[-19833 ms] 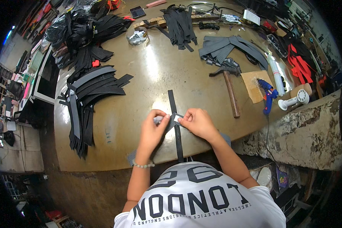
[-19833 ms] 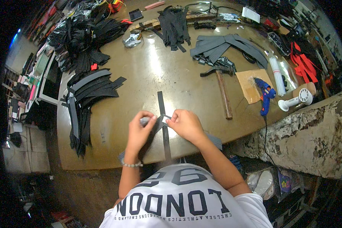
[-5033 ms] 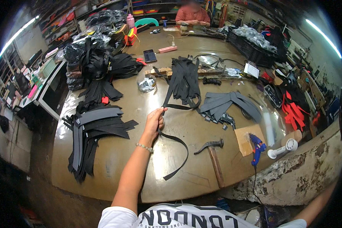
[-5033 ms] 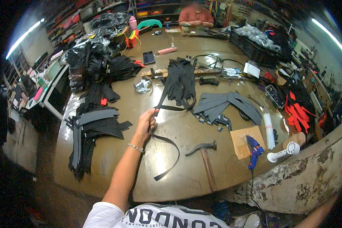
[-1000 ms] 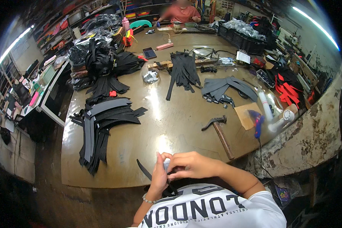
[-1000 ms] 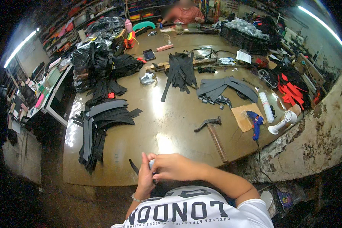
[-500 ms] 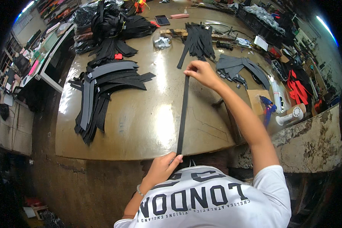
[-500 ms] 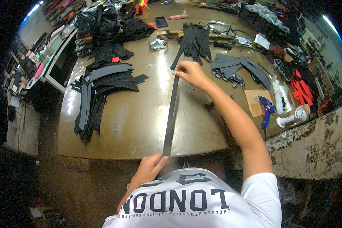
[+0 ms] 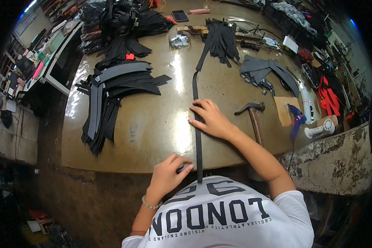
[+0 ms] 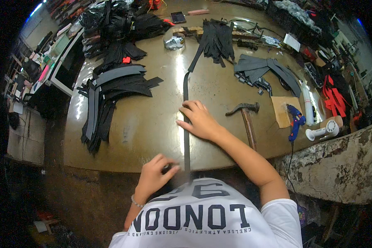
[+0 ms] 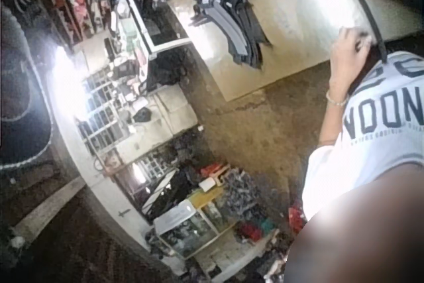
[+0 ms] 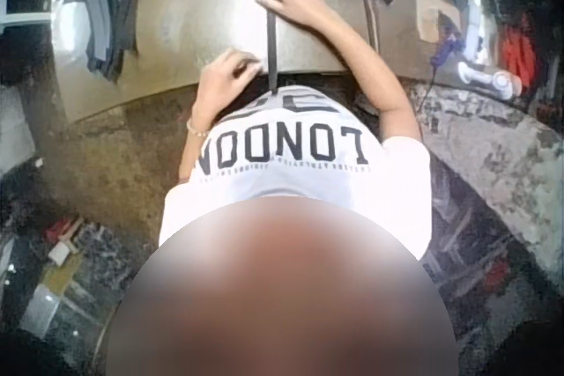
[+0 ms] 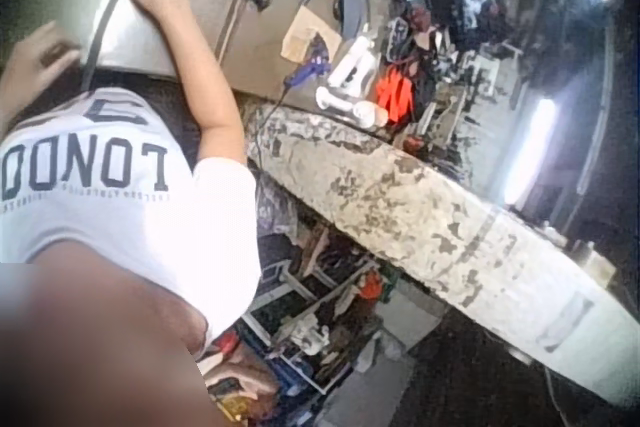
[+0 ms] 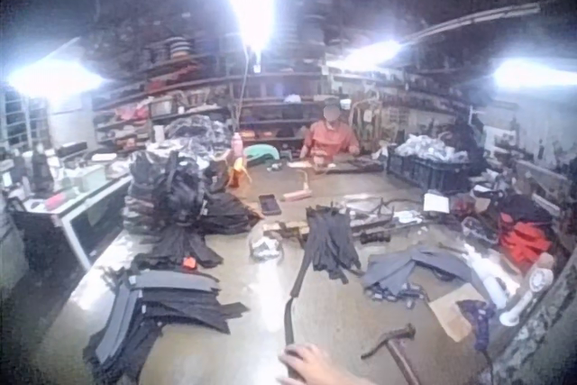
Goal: The person repeatedly assembles black fabric straps by applying hot glue to small rectangular inserts and attaching them to the straps. They use a hammer to press the inserts into place and set finished straps aside on the table.
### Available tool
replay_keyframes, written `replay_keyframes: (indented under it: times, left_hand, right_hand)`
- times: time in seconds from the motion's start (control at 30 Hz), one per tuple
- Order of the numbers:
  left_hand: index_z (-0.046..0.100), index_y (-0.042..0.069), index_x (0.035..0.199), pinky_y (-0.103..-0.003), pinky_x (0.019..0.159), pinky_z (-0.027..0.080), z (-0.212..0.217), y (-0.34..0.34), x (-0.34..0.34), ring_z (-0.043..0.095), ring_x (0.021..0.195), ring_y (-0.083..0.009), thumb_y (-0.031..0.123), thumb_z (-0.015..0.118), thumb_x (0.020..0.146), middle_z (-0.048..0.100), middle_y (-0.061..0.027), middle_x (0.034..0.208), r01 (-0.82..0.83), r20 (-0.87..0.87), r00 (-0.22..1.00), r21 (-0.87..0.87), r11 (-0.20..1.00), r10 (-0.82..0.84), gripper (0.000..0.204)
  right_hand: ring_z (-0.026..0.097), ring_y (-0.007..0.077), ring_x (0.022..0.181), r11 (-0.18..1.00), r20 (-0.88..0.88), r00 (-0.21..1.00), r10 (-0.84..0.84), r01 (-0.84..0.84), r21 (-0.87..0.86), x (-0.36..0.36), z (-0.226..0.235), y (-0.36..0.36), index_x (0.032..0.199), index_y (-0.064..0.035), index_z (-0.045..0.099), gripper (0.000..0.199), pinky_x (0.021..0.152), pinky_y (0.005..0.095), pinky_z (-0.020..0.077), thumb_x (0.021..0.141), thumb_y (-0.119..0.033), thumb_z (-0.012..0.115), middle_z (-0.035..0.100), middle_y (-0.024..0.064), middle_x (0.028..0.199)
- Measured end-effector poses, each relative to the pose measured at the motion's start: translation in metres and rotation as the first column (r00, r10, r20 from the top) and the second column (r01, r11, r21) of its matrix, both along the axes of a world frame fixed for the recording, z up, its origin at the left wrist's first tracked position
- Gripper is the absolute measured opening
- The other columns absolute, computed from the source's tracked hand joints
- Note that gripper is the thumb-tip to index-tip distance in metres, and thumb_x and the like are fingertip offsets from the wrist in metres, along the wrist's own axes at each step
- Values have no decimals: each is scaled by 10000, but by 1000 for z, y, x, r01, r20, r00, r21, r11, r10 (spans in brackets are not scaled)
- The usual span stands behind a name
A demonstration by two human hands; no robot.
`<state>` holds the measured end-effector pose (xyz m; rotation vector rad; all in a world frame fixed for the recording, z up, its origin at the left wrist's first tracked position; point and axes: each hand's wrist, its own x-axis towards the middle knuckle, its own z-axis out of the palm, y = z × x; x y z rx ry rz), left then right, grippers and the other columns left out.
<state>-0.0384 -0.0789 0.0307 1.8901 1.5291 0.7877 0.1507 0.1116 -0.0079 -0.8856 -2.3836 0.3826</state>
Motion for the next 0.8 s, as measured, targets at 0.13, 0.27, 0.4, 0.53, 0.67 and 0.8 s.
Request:
replay_keyframes:
  times: [0.13, 0.27, 0.4, 0.53, 0.67, 0.8]
  left_hand:
    - [719, 147, 1011, -319, 589, 532, -12, 9, 16, 662, 698, -188, 232, 752, 824, 640, -15, 1004, 110, -119, 989, 179, 978, -89, 207]
    - [720, 146, 966, -293, 600, 547, -20, 16, 20, 689, 729, -173, 185, 754, 807, 678, -3, 1065, 134, -158, 983, 289, 948, -91, 167]
    - [719, 135, 914, -284, 600, 551, -24, 16, 20, 694, 719, -167, 161, 745, 807, 701, 9, 1106, 150, -137, 984, 312, 938, -111, 114]
    - [720, 131, 880, -275, 589, 546, -30, 15, 20, 693, 705, -153, 183, 759, 799, 712, 15, 1113, 146, -103, 988, 356, 923, -117, 104]
    - [719, 134, 867, -266, 587, 542, -33, 16, 17, 691, 701, -146, 222, 782, 780, 719, 22, 1094, 184, -127, 981, 399, 898, -145, 139]
    - [713, 138, 862, -262, 590, 541, -33, 15, 15, 688, 698, -145, 254, 802, 755, 717, 26, 1090, 207, -142, 976, 368, 906, -165, 181]
  right_hand:
    - [498, 316, 1215, 995, 50, 998, -32, 27, 95, 8, -21, 6, 1214, -59, 629, 427, 1013, 442, 384, 898, -344, 656, 555, 134, 1318]
    - [493, 311, 1232, 996, 105, 993, -57, 49, 76, 2, -25, 29, 1257, -76, 613, 457, 1029, 441, 373, 906, -367, 645, 549, 129, 1350]
    - [460, 327, 1299, 997, 11, 997, -73, 73, -15, 4, 13, 2, 1360, -84, 541, 513, 1075, 455, 353, 927, -343, 634, 506, 157, 1416]
    - [441, 310, 1356, 858, -281, 815, -507, 509, -71, 89, 49, -75, 1338, -70, 551, 513, 1125, 433, 321, 873, -205, 722, 477, 161, 1459]
    - [472, 265, 1262, 184, -505, 128, -854, 981, -62, 218, 9, -113, 1350, -19, 482, 588, 1074, 424, 370, 878, -236, 757, 459, 140, 1394]
    - [591, 234, 1068, 423, -587, 181, -789, 853, -306, 291, -26, -80, 1328, -6, 468, 582, 872, 366, 500, 893, -278, 744, 531, 123, 1283]
